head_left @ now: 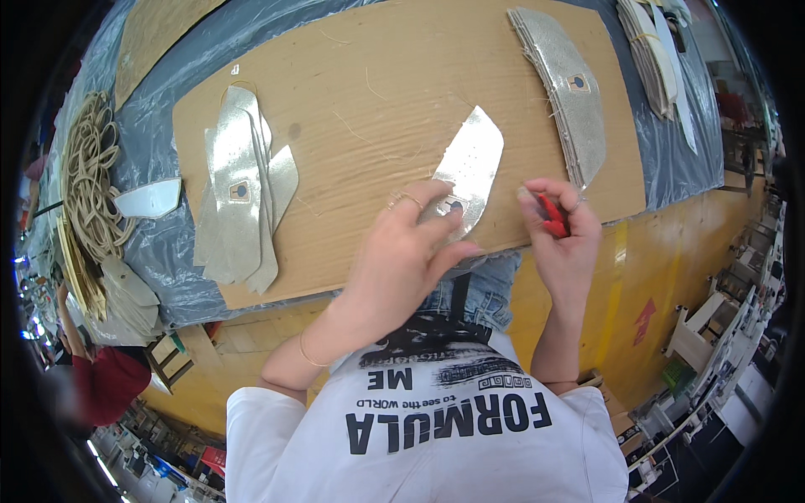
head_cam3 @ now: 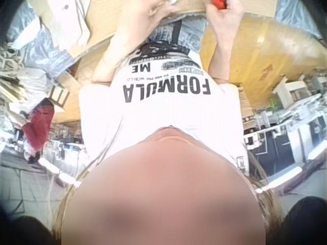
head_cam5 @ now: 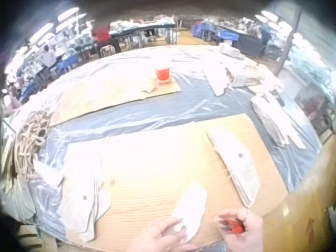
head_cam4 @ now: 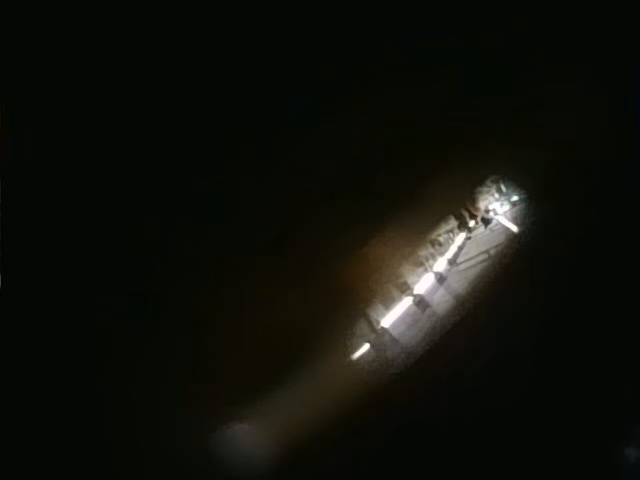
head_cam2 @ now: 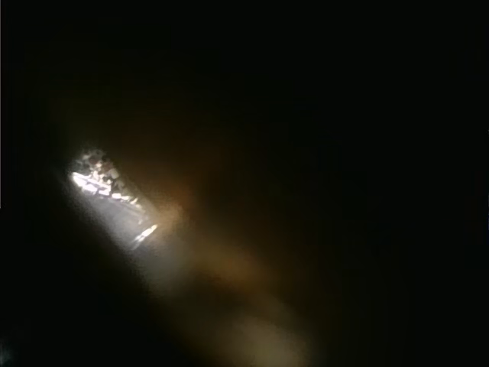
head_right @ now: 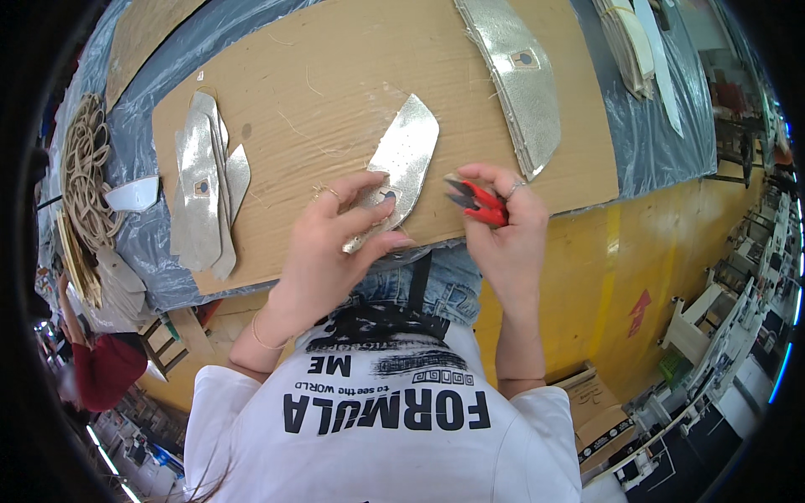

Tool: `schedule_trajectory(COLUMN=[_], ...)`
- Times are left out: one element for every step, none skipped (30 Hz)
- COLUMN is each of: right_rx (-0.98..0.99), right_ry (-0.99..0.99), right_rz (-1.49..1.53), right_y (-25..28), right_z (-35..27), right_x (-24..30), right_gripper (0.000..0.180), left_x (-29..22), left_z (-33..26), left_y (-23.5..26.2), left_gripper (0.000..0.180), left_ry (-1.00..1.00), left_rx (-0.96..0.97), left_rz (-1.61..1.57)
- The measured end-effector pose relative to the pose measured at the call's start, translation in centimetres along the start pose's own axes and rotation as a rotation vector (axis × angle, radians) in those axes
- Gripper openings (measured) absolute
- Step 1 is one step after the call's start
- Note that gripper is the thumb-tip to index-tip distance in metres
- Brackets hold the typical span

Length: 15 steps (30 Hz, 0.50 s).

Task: The person uses a red utility knife to trim the edges of several silver-colored flexible pieces on a cardboard work surface. They repeatedly cut along the edges, flip the pieces, and stack the trimmed items. The person then gathers the stack and secures it with a rubber band.

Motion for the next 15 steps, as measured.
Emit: schedule_trajectory(right_rx=[0.066, 0.132, 0.182, 0.244, 0.287, 0.341, 0.356, 0.347, 0.337, 0.328, 0.317, 0.309, 0.286, 0.294, 0.286], right_ry=[0.047, 0.095, 0.141, 0.183, 0.219, 0.251, 0.252, 0.347, 0.442, 0.525, 0.557, 0.579, 0.609, 0.584, 0.568], right_rz=[-0.019, -0.040, -0.065, -0.064, -0.068, -0.083, -0.053, -0.122, -0.191, -0.266, -0.290, -0.320, -0.332, -0.400, -0.451], right_y=[-0.4, -0.9, -1.2, -1.7, -2.0, -2.3, -2.5, -2.5, -2.7, -2.9, -3.0, -3.2, -3.4, -3.7, -4.0], right_z=[-0.1, -0.2, -0.3, -0.5, -0.8, -1.1, -1.2, -1.5, -1.7, -2.0, -2.1, -2.2, -2.3, -2.3, -2.3], right_x=[0.3, 0.6, 0.8, 1.1, 1.3, 1.5, 1.5, 2.0, 2.5, 2.8, 2.9, 2.8, 2.9, 2.6, 2.4], right_gripper=[0.031, 0.033, 0.035, 0.036, 0.037, 0.038, 0.038, 0.038, 0.038, 0.038, 0.038, 0.039, 0.039, 0.037, 0.034], left_x=[0.3, 0.6, 0.6, 0.6, 0.6, 0.7, 0.7, 0.9, 0.9, 1.1, 1.1, 1.4, 1.7, 1.9, 2.1], left_z=[0.0, 0.1, 0.3, 0.5, 0.7, 0.8, 0.9, 1.0, 1.1, 1.1, 1.2, 1.2, 1.2, 1.1, 1.0], left_y=[0.3, 0.5, 0.6, 0.8, 0.9, 1.0, 1.0, 1.0, 1.2, 1.2, 1.4, 1.3, 1.3, 1.3, 1.6], left_gripper=[0.029, 0.025, 0.023, 0.022, 0.020, 0.018, 0.018, 0.018, 0.016, 0.015, 0.014, 0.013, 0.013, 0.013, 0.013], left_ry=[0.028, 0.053, 0.067, 0.078, 0.089, 0.111, 0.134, 0.165, 0.169, 0.183, 0.176, 0.220, 0.245, 0.263, 0.272], left_rx=[0.012, 0.016, 0.016, 0.009, 0.009, 0.021, 0.039, 0.070, 0.073, 0.090, 0.083, 0.101, 0.094, 0.085, 0.046], left_rz=[-0.067, -0.133, -0.155, -0.175, -0.195, -0.206, -0.218, -0.222, -0.221, -0.213, -0.210, -0.232, -0.258, -0.281, -0.300])
Point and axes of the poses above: each hand's wrist, its own z-axis towards the middle knuckle, its own y-axis out of the back of the hand, x = y × z, the point moved 7 cm from there along z, towards the middle knuckle, and after that the axes turned 6 degrees about z, right-handed, at the moved point
